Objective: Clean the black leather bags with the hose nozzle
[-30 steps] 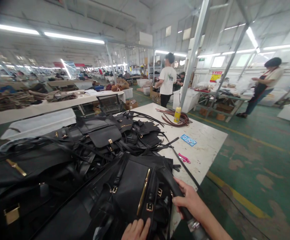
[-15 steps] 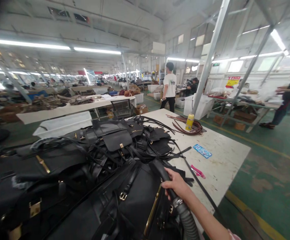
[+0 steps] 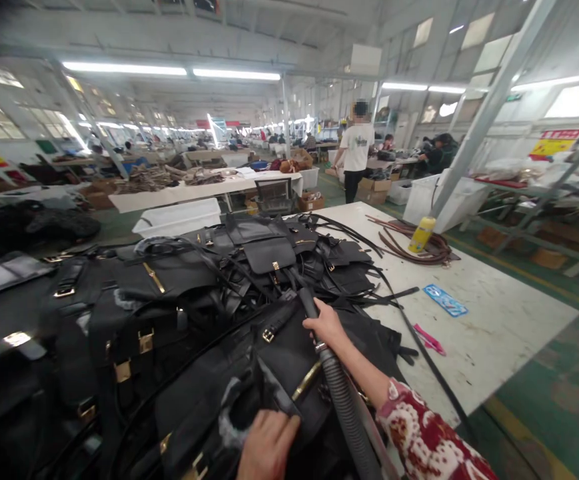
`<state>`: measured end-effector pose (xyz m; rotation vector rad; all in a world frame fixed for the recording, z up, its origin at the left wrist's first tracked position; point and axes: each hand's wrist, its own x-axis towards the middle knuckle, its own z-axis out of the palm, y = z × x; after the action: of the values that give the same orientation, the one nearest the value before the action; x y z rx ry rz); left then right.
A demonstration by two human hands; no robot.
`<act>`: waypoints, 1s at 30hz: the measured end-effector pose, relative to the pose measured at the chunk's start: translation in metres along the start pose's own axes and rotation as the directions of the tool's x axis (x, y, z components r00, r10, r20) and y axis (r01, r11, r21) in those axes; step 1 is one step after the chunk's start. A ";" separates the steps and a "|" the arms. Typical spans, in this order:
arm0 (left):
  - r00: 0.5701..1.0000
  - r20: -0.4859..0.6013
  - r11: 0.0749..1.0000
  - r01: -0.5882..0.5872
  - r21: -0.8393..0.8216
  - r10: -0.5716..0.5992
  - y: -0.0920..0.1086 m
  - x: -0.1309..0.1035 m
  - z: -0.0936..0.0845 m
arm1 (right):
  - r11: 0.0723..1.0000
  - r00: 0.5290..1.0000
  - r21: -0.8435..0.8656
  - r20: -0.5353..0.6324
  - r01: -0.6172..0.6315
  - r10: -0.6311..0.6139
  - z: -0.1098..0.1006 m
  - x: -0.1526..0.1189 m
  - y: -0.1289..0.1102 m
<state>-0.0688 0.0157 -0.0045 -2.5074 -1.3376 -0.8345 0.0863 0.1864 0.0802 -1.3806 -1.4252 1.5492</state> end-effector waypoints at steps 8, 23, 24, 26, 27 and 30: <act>0.900 0.276 0.909 0.388 -0.153 -0.337 -0.062 0.010 -0.064 | 0.998 0.982 0.055 0.191 -0.003 -0.008 -0.013 -0.116 -0.006; 0.930 -0.045 0.930 0.367 0.037 -0.365 -0.063 -0.068 -0.018 | 0.977 0.906 -0.036 0.368 -0.211 0.209 0.038 -0.150 0.001; 0.930 -0.055 0.930 0.366 0.041 -0.363 -0.063 -0.068 -0.018 | 0.977 0.910 -0.051 0.357 -0.209 0.214 0.039 -0.150 -0.004; 0.932 -0.077 0.933 0.357 0.043 -0.353 -0.062 -0.065 -0.019 | 0.977 0.914 -0.083 0.346 -0.194 0.211 0.041 -0.151 -0.013; 0.933 -0.089 0.935 0.352 0.041 -0.348 -0.061 -0.063 -0.020 | 0.977 0.914 -0.100 0.346 -0.187 0.211 0.042 -0.150 -0.016; 0.927 -0.116 0.932 0.360 0.024 -0.355 -0.057 -0.054 -0.022 | 0.975 0.912 -0.143 0.353 -0.171 0.211 0.054 -0.141 -0.017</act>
<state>-0.1472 0.0018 -0.0215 -2.1765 -1.7836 -0.9808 0.0698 0.0435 0.1292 -1.3783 -1.6545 1.9632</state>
